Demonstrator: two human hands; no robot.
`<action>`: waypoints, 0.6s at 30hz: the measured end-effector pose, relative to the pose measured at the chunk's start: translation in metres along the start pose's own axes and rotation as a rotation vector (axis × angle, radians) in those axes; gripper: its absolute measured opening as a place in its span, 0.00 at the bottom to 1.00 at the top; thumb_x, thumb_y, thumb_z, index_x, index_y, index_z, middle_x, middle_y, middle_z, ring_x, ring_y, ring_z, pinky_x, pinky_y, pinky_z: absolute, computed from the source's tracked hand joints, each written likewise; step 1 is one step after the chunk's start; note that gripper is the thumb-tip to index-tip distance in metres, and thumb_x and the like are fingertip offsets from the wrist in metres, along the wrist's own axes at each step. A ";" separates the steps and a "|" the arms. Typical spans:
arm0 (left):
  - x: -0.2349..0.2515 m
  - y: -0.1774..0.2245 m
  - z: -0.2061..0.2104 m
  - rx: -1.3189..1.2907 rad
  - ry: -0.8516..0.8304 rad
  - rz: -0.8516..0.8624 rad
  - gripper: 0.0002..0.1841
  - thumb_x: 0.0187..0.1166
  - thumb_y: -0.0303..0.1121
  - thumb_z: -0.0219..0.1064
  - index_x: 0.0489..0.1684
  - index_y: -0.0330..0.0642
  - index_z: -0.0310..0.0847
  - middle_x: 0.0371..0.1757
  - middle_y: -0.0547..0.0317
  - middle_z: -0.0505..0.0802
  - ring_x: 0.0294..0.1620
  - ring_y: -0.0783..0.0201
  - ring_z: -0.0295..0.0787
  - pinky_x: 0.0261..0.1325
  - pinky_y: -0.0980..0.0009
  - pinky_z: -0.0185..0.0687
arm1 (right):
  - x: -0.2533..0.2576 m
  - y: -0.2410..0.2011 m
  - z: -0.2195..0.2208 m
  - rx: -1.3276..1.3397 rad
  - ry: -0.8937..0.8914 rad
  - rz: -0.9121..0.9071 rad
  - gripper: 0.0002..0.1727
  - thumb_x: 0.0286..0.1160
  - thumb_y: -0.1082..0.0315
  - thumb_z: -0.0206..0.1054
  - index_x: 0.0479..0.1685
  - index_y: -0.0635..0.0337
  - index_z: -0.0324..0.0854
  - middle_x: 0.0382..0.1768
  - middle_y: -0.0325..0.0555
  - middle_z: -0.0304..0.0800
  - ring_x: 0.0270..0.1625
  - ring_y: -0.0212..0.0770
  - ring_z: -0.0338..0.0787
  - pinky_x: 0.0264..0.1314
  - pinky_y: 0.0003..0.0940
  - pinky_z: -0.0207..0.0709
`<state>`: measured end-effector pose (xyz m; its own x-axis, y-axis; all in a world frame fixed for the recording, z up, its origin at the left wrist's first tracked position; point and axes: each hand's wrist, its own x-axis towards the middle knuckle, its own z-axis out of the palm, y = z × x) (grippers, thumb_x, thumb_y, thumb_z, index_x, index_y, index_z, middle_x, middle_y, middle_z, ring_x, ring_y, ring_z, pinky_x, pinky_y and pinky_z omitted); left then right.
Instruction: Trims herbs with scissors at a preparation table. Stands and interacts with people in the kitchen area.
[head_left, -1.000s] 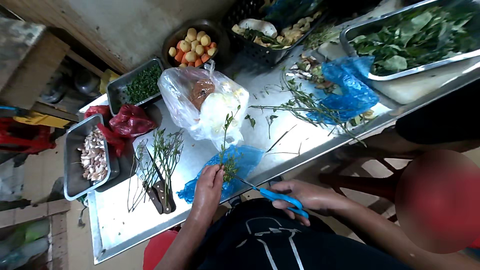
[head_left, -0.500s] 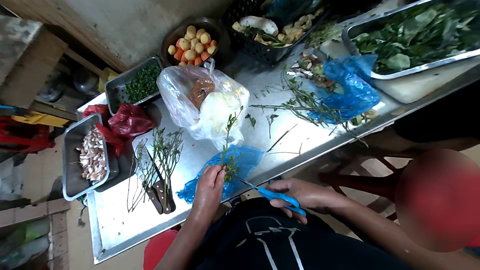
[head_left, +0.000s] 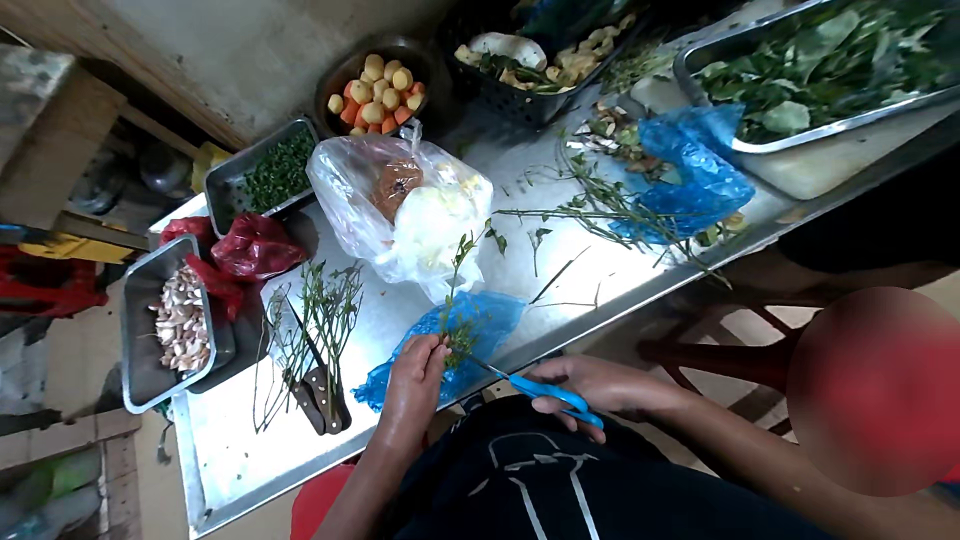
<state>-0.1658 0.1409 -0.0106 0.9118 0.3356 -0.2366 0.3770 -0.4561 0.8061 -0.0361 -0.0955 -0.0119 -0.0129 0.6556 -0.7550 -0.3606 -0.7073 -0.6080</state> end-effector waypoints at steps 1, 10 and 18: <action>0.000 0.000 0.000 -0.004 -0.006 0.002 0.11 0.87 0.30 0.60 0.51 0.35 0.88 0.50 0.53 0.91 0.48 0.66 0.92 0.53 0.70 0.90 | 0.001 0.000 0.000 0.001 0.000 0.001 0.15 0.85 0.60 0.66 0.60 0.59 0.79 0.20 0.34 0.82 0.16 0.28 0.81 0.21 0.22 0.78; 0.001 -0.007 -0.001 0.003 0.008 -0.014 0.12 0.87 0.30 0.59 0.54 0.33 0.87 0.51 0.51 0.90 0.48 0.65 0.92 0.53 0.69 0.90 | 0.007 -0.002 0.002 -0.032 -0.018 0.004 0.19 0.85 0.62 0.66 0.69 0.61 0.77 0.24 0.36 0.81 0.17 0.28 0.80 0.21 0.23 0.78; -0.005 -0.012 -0.016 0.029 -0.007 -0.013 0.12 0.88 0.30 0.58 0.53 0.33 0.87 0.49 0.52 0.92 0.47 0.65 0.92 0.53 0.69 0.90 | -0.018 0.004 -0.011 0.072 0.064 -0.059 0.18 0.82 0.62 0.67 0.66 0.59 0.78 0.20 0.34 0.81 0.17 0.30 0.82 0.20 0.24 0.80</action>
<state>-0.1770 0.1577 -0.0107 0.9079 0.3358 -0.2508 0.3932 -0.4753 0.7871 -0.0268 -0.1137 -0.0034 0.0696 0.6756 -0.7339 -0.4254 -0.6454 -0.6345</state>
